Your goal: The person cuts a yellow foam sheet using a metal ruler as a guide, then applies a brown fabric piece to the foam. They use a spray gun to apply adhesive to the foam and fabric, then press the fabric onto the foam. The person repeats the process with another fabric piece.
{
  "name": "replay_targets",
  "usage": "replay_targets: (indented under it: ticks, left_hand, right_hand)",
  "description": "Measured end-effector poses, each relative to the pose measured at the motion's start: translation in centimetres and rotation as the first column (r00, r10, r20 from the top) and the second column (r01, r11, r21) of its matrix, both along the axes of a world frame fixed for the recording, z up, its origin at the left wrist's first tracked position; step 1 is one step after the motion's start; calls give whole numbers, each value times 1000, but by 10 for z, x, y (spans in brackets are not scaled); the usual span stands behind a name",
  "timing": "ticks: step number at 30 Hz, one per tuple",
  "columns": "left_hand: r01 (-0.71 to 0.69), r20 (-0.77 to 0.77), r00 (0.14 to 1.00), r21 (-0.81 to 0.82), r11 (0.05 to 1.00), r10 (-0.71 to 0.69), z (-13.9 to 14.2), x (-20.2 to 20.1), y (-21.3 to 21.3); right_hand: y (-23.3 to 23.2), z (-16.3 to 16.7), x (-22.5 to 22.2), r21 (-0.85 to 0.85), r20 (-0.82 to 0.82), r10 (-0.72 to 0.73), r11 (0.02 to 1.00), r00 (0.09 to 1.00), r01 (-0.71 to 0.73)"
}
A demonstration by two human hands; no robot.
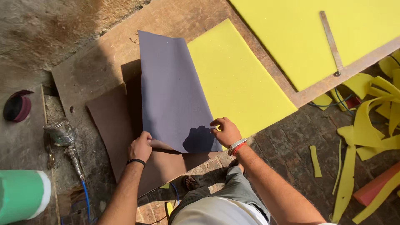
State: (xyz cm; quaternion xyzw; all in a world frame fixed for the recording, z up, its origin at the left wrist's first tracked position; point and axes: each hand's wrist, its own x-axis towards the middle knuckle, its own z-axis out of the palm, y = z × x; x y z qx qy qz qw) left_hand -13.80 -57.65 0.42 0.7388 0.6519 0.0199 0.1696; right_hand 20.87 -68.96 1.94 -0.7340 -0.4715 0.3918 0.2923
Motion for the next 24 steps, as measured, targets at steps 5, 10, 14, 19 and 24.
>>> replay_targets:
  ticks: [5, 10, 14, 19, 24]
  left_hand:
    - [-113, 116, 984, -194, 974, 137, -35, -102, -51]
    - [2, 315, 937, -438, 899, 151, -55, -108, -86]
    - [239, 390, 917, -383, 892, -78, -50, -115, -80]
    - [41, 516, 818, -494, 869, 254, -50, -145, -46]
    - [-351, 605, 631, -335, 874, 486, -49, -212, -9]
  right_hand:
    - [42, -17, -86, 3, 43, 193, 981, 980, -193]
    - [49, -25, -163, -42, 100, 254, 967, 962, -251]
    - [44, -23, -200, -61, 172, 275, 961, 946, -268]
    - [63, -31, -225, -36, 172, 303, 953, 937, -302]
    - [123, -49, -267, -42, 111, 427, 904, 897, -425]
